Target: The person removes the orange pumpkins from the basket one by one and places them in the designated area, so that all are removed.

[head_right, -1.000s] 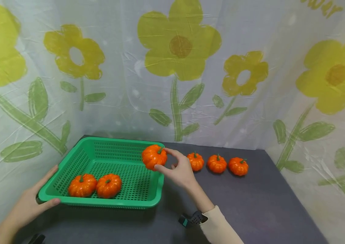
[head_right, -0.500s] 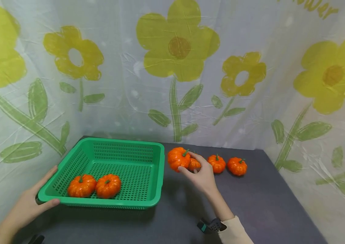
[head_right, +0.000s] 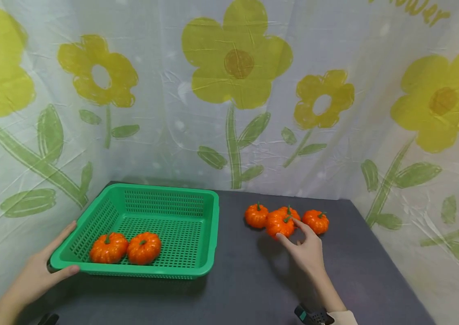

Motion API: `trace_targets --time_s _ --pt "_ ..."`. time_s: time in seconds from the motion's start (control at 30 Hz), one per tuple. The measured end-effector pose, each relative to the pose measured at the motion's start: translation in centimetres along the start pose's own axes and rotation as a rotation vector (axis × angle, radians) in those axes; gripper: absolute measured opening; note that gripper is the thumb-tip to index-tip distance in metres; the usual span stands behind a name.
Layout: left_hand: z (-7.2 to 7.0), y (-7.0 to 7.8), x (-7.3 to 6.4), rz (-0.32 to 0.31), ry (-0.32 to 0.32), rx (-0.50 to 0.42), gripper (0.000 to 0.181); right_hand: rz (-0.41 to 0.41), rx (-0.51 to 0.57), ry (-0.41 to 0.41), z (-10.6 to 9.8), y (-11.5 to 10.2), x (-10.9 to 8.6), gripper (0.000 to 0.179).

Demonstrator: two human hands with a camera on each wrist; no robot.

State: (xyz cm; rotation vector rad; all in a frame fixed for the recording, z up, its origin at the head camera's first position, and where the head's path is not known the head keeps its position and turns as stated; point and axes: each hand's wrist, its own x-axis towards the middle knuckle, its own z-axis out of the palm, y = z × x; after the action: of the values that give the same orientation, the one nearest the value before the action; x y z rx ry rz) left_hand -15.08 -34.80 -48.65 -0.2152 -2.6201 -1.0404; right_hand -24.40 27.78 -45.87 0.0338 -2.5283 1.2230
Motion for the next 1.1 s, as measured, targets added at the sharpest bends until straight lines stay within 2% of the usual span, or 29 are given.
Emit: trace_targets --time_s 0.2,0.43,0.77,1.1 --pt "0.0 0.0 0.0 -0.008 -0.002 -0.009 0.106 0.084 -0.05 0.029 -0.9 2.7 -0.5 0.07" --pt "-0.1 -0.1 -0.1 -0.009 0.004 0.003 0.106 0.065 -0.153 0.029 -0.8 4.6 -0.7 0.072" --pt "0.1 -0.1 0.0 0.002 0.01 0.001 0.107 0.014 -0.222 0.057 -0.3 5.9 -0.8 0.07" --pt "0.0 0.0 0.0 -0.015 -0.006 -0.002 0.106 0.019 -0.224 0.06 -0.4 6.1 -1.0 0.073"
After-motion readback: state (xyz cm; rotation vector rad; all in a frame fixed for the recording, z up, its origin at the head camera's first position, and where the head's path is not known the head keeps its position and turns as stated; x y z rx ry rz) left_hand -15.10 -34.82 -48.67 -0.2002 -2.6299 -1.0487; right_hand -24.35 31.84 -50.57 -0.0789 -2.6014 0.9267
